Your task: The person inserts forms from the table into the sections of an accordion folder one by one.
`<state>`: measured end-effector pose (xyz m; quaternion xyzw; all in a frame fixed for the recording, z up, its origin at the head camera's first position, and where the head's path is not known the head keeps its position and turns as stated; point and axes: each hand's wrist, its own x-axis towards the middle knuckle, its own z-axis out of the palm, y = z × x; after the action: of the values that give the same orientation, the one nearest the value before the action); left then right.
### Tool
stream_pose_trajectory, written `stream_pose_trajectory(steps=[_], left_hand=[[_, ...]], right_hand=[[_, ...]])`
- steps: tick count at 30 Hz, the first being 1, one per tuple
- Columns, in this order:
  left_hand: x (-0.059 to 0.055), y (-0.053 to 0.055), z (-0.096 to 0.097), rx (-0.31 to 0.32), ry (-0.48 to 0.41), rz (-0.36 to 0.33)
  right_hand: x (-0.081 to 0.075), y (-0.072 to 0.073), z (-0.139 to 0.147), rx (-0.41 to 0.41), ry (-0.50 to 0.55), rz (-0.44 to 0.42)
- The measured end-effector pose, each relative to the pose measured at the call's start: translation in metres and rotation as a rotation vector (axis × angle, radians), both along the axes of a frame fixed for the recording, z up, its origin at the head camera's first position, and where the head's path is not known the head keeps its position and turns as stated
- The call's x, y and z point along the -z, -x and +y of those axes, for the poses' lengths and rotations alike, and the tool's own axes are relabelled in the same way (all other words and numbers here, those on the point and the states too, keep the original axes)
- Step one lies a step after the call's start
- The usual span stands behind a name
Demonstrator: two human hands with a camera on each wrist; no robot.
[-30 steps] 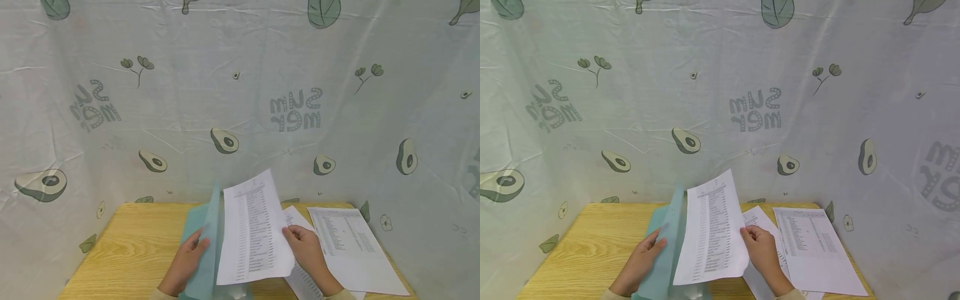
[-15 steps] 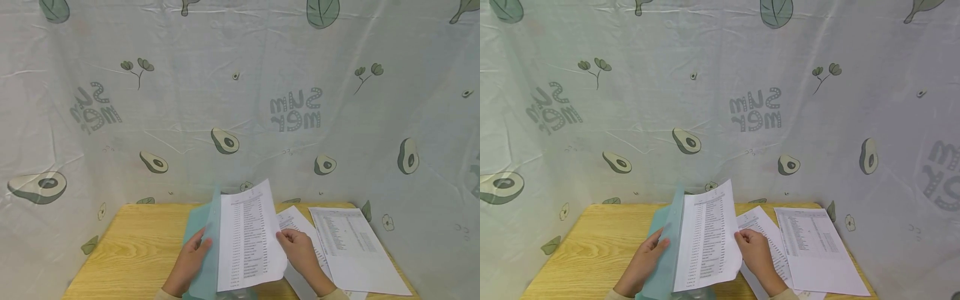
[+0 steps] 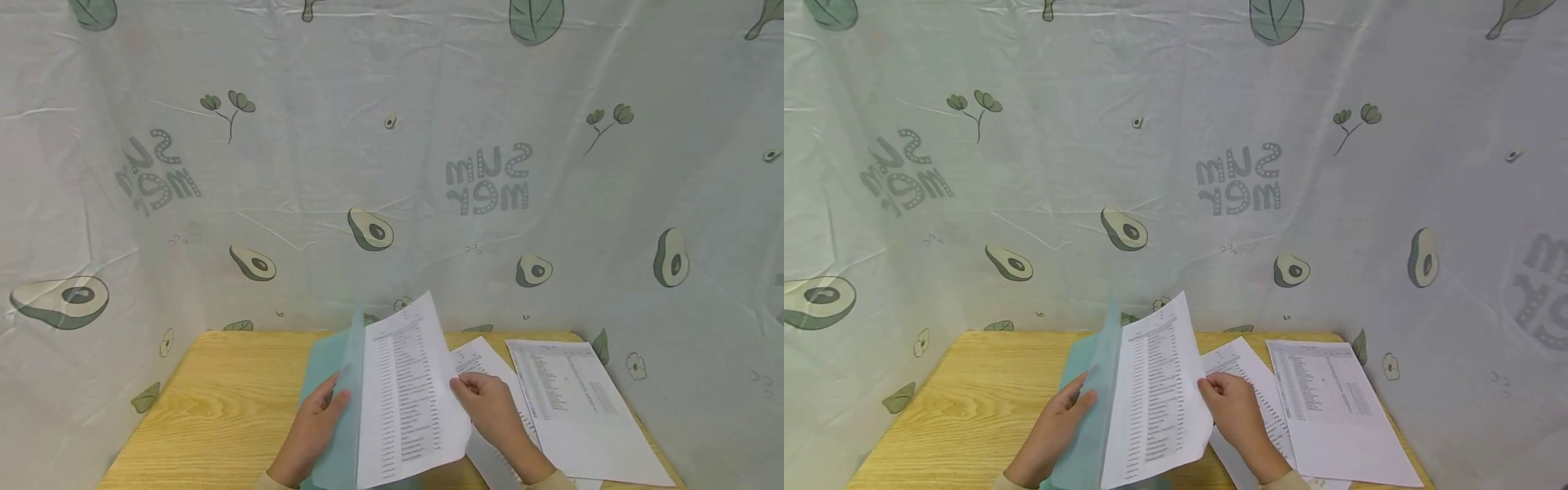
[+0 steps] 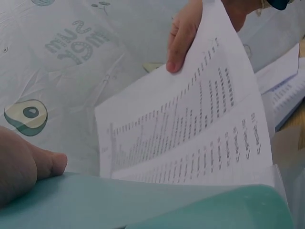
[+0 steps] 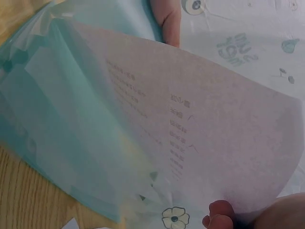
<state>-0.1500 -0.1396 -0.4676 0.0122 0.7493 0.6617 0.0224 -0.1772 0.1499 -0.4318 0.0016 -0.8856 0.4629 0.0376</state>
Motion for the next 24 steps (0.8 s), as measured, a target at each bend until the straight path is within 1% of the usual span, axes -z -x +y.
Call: stream_pose_trajectory(steps=[5,10,13,15,20,24], left_hand=[[0.0,0.0,0.0,0.023,-0.01,0.005],[-0.002,-0.001,0.003,0.022,-0.009,-0.002],[-0.004,-0.001,0.005,0.025,-0.002,0.005],[-0.005,-0.001,0.007,0.027,0.004,0.009],[-0.007,-0.001,0.009,0.022,-0.004,-0.007],[-0.008,-0.001,0.01,0.009,-0.001,-0.004]], right_hand=[[0.003,0.005,-0.009,-0.012,0.018,0.011],[0.011,0.008,-0.02,-0.022,0.041,0.022],[0.014,0.01,-0.028,-0.035,0.059,0.028],[0.017,0.011,-0.033,-0.052,0.084,0.028],[0.026,0.014,-0.045,-0.106,0.136,0.011],[0.032,0.014,-0.051,-0.135,0.125,-0.015]])
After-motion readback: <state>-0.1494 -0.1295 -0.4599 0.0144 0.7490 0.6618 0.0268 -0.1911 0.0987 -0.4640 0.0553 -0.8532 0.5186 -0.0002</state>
